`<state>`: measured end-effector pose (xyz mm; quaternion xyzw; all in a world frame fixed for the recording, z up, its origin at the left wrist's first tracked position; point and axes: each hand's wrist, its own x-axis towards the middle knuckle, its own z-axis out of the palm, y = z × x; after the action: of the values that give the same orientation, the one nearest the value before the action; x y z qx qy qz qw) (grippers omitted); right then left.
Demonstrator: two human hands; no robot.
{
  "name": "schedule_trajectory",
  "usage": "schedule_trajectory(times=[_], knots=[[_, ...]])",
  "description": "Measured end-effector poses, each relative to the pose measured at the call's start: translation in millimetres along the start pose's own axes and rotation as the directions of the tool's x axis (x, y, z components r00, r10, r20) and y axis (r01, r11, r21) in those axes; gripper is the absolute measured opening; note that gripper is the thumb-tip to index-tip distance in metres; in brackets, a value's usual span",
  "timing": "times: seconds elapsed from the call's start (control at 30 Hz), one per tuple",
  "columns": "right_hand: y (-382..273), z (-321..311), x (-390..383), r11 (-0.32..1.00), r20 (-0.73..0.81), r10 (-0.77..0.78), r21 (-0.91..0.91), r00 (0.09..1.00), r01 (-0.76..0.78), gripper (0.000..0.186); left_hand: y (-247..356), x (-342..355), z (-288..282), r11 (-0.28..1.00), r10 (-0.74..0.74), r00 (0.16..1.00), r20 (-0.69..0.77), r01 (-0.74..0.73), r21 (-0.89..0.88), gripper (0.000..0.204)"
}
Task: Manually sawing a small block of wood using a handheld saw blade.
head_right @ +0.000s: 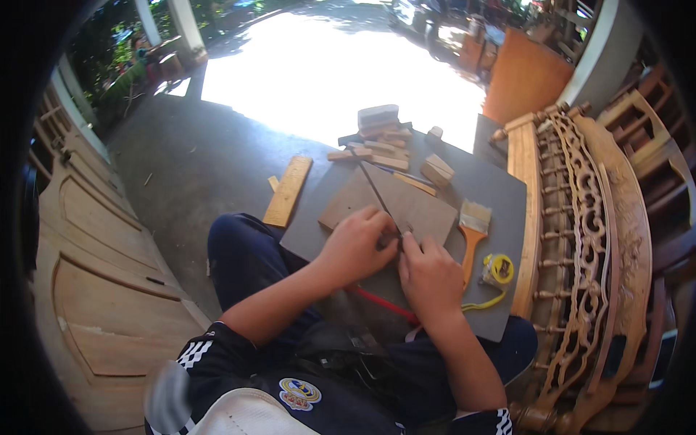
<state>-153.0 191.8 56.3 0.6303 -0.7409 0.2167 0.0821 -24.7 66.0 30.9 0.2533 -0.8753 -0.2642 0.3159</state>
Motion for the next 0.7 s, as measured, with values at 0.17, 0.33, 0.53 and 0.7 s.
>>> schedule_trajectory(times=[0.17,0.33,0.53,0.7], knots=[[5,6,-1,0.996,-0.076,0.017,0.092,0.997,-0.01,0.027,11,-6,2,0.999,-0.003,0.997,-0.073,0.007,0.051,0.018],[10,13,3,0.988,-0.095,0.014,0.157,0.995,0.001,0.026,11,0,1,0.996,-0.023,0.997,-0.07,0.029,0.086,0.016],[19,13,3,0.986,-0.047,-0.005,0.167,0.999,0.012,0.032,6,0,8,0.998,0.015,0.992,-0.124,-0.008,0.055,0.017],[15,15,-1,0.991,-0.059,-0.017,0.134,0.998,0.024,0.03,-9,-3,1,0.992,-0.054,0.996,-0.069,0.045,-0.119,0.022]])
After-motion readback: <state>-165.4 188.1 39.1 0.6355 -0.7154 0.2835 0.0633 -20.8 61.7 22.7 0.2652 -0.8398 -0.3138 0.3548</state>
